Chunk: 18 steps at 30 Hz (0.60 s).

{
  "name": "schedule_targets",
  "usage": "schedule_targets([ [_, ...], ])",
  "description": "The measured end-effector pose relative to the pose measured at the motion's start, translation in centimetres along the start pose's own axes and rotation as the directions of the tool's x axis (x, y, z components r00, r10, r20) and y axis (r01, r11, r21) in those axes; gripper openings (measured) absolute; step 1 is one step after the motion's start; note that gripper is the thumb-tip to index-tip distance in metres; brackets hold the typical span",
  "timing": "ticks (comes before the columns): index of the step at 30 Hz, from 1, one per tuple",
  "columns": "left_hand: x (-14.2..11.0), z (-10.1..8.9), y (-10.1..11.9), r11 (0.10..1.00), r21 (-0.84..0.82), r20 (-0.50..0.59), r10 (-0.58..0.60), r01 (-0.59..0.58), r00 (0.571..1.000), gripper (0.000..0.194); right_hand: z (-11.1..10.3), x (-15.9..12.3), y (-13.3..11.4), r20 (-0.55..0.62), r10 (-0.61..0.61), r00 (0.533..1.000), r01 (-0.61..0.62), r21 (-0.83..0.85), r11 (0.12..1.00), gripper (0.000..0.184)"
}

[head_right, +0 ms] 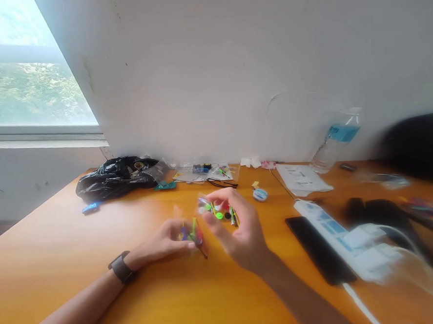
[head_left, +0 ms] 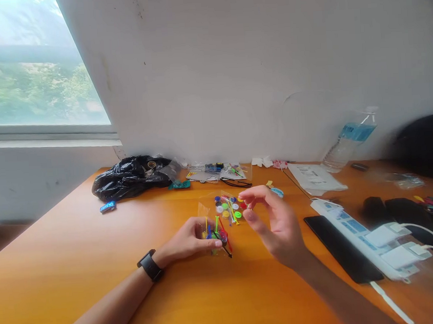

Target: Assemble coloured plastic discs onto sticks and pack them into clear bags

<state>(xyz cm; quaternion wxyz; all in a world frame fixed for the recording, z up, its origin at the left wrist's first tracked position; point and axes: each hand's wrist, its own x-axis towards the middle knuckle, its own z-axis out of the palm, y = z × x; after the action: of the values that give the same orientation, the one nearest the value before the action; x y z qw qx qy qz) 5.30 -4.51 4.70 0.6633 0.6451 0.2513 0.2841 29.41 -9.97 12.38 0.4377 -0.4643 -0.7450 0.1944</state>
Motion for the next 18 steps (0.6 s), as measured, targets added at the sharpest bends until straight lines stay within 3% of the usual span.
schedule_targets([
  [1, 0.0, 0.1, 0.1, 1.0, 0.011, -0.004, 0.003, -0.003, 1.0, 0.044, 0.8, 0.0, 1.1, -0.094, 0.037, 0.995, -0.029, 0.077, 0.997, 0.031],
  [3, -0.1, 0.2, 0.3, 1.0, 0.021, -0.005, 0.008, -0.008, 1.0, 0.047, 2.5, -0.1, 3.4, -0.143, 0.174, 0.974, -0.14, 0.219, 0.966, 0.044],
  [5, -0.1, 0.3, 0.4, 0.999, 0.036, -0.004, 0.017, -0.017, 1.0, 0.051, 4.1, -0.3, 5.3, -0.031, 0.271, 0.962, -0.245, 0.339, 0.908, 0.056],
  [7, -0.1, 0.3, 0.4, 0.997, 0.068, -0.017, 0.036, -0.035, 0.999, 0.055, 5.3, -0.6, 6.4, 0.091, 0.284, 0.955, -0.295, 0.422, 0.857, 0.058],
  [9, -0.2, 0.5, 0.5, 0.994, 0.092, -0.025, 0.055, -0.052, 0.998, 0.057, 6.0, -0.9, 6.8, 0.156, 0.271, 0.95, -0.312, 0.459, 0.832, 0.049],
  [12, -0.2, 0.8, 0.7, 0.994, 0.09, -0.03, 0.062, -0.059, 0.998, 0.058, 6.1, -1.0, 6.7, 0.142, 0.268, 0.953, -0.303, 0.455, 0.837, 0.035],
  [18, -0.3, 1.1, 1.0, 0.994, 0.11, -0.285, 0.01, 0.022, 0.959, 0.05, 5.4, -1.1, 6.6, 0.142, 0.328, 0.934, -0.351, 0.54, 0.765, 0.034],
])
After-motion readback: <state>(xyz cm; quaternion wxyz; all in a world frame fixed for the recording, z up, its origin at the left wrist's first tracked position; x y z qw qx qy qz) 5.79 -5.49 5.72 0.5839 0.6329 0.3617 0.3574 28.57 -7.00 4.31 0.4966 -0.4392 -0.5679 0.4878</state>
